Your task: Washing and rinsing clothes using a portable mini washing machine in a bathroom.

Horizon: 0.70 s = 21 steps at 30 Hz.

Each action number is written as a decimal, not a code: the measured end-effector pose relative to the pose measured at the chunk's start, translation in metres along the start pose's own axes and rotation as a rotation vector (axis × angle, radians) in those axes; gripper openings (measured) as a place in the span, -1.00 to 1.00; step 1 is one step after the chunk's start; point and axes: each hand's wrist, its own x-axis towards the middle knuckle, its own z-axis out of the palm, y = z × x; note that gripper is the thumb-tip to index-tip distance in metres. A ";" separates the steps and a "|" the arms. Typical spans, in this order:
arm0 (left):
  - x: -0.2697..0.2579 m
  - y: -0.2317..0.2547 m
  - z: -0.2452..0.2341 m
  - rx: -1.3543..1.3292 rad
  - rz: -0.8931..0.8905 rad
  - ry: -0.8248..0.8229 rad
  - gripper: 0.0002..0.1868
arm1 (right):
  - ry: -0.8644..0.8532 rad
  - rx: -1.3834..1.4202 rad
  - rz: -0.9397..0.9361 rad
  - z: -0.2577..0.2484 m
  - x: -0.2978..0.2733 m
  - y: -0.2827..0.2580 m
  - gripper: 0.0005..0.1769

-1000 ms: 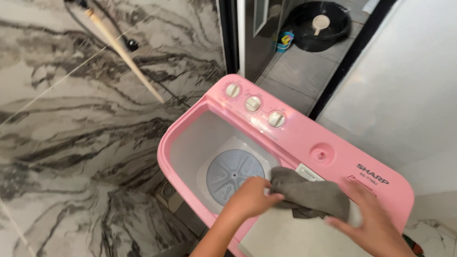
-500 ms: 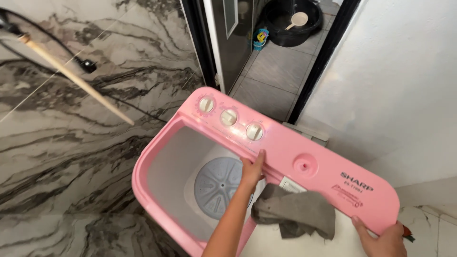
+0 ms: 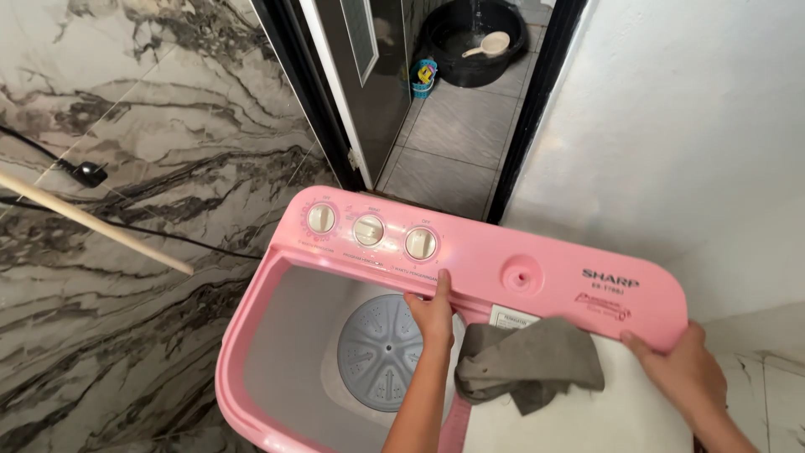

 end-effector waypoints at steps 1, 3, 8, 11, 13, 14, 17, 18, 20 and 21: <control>0.009 -0.005 0.008 -0.001 0.010 0.034 -0.15 | 0.010 -0.002 -0.037 -0.006 0.014 -0.010 0.17; 0.025 -0.016 0.022 -0.004 0.079 0.058 -0.15 | 0.017 -0.001 -0.098 -0.013 0.048 -0.023 0.18; 0.058 -0.026 0.057 0.048 0.059 0.143 0.03 | -0.045 -0.048 -0.167 -0.035 0.116 -0.069 0.18; 0.083 -0.040 0.071 0.180 0.024 0.166 0.39 | -0.060 -0.012 -0.212 -0.042 0.143 -0.092 0.16; 0.088 -0.044 0.074 0.197 -0.025 0.156 0.43 | -0.056 0.009 -0.182 -0.039 0.157 -0.100 0.21; 0.088 -0.042 0.073 0.195 -0.021 0.166 0.43 | -0.062 0.008 -0.192 -0.038 0.158 -0.099 0.21; 0.081 -0.027 0.064 0.211 0.014 0.168 0.43 | -0.076 0.047 -0.173 -0.037 0.158 -0.097 0.22; 0.076 -0.018 0.057 0.288 -0.039 0.116 0.38 | -0.052 0.096 -0.187 -0.036 0.156 -0.096 0.21; 0.075 -0.010 0.029 0.359 -0.086 0.076 0.33 | -0.033 0.148 -0.214 -0.035 0.149 -0.095 0.19; 0.080 -0.012 0.009 0.562 0.060 0.025 -0.02 | 0.003 0.182 -0.211 -0.035 0.145 -0.095 0.16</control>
